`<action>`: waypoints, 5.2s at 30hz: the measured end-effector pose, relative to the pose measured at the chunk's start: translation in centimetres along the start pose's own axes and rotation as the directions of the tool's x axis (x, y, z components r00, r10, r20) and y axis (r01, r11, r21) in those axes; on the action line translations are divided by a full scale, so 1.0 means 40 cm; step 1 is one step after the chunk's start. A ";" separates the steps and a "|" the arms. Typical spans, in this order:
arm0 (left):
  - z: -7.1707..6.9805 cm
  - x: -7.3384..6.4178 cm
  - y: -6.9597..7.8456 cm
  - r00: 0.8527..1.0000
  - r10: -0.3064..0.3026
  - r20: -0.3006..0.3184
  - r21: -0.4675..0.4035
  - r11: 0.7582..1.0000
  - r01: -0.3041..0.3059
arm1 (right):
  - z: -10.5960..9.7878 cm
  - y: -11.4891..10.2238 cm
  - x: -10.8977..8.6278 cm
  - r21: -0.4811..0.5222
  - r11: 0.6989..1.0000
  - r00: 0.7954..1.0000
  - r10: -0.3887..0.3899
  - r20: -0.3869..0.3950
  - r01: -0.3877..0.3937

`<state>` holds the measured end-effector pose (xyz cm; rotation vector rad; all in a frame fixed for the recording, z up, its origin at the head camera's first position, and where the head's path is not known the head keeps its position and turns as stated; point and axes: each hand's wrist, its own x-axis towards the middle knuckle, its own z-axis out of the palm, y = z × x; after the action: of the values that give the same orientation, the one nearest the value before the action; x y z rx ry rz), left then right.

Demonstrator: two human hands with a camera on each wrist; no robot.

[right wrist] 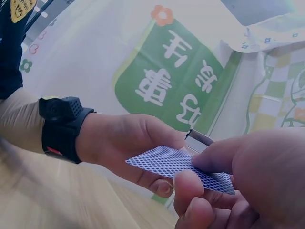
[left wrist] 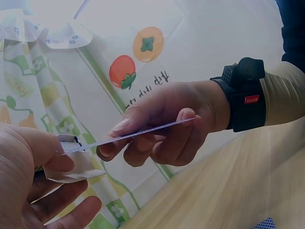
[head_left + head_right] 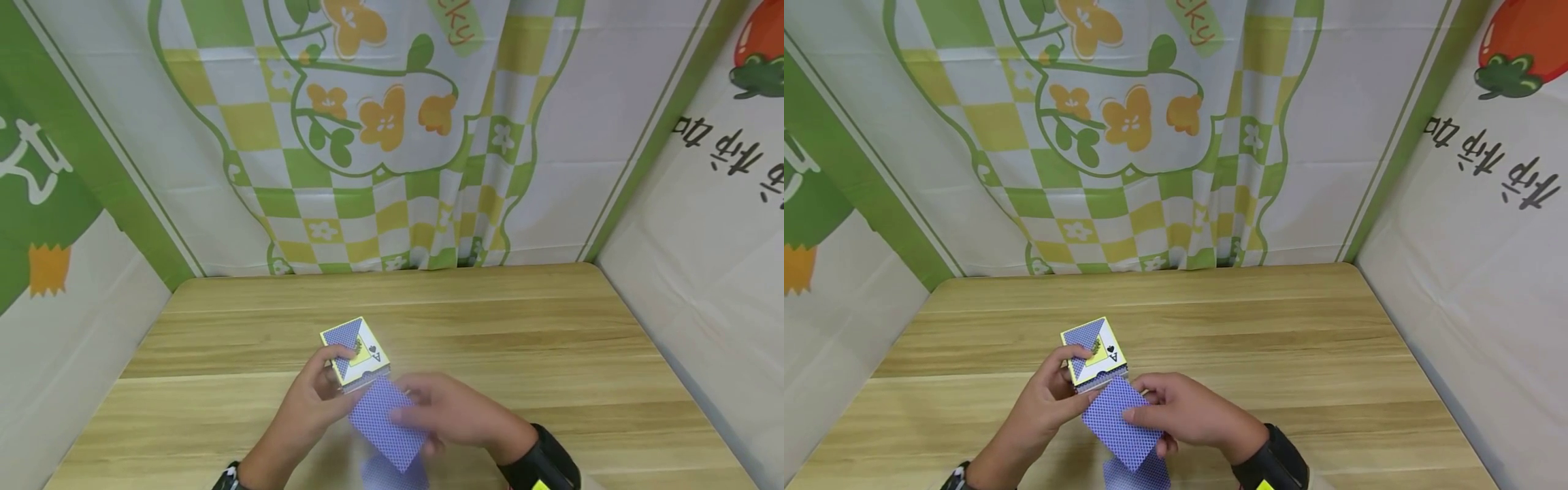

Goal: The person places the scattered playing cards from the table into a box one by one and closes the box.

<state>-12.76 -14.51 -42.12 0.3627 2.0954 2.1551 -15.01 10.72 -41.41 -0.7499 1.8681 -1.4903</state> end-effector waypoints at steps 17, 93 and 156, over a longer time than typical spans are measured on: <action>0.001 -0.002 0.000 1.000 0.014 0.000 -0.009 1.000 -0.014 | -0.006 -0.004 -0.001 0.153 0.988 1.000 0.020 0.020 -0.023; 0.002 -0.009 0.007 0.998 -0.058 -0.001 -0.027 0.998 0.058 | 0.049 0.061 0.030 -0.712 0.650 0.963 -0.212 0.166 0.265; -0.001 -0.014 0.003 0.998 -0.060 -0.004 -0.042 0.997 0.060 | 0.123 0.099 0.024 -0.904 0.345 0.966 -0.030 0.258 0.252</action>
<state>-12.21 -14.68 -42.03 0.2863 2.0337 2.1646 -12.05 7.73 -46.21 -1.5401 2.4651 -0.1714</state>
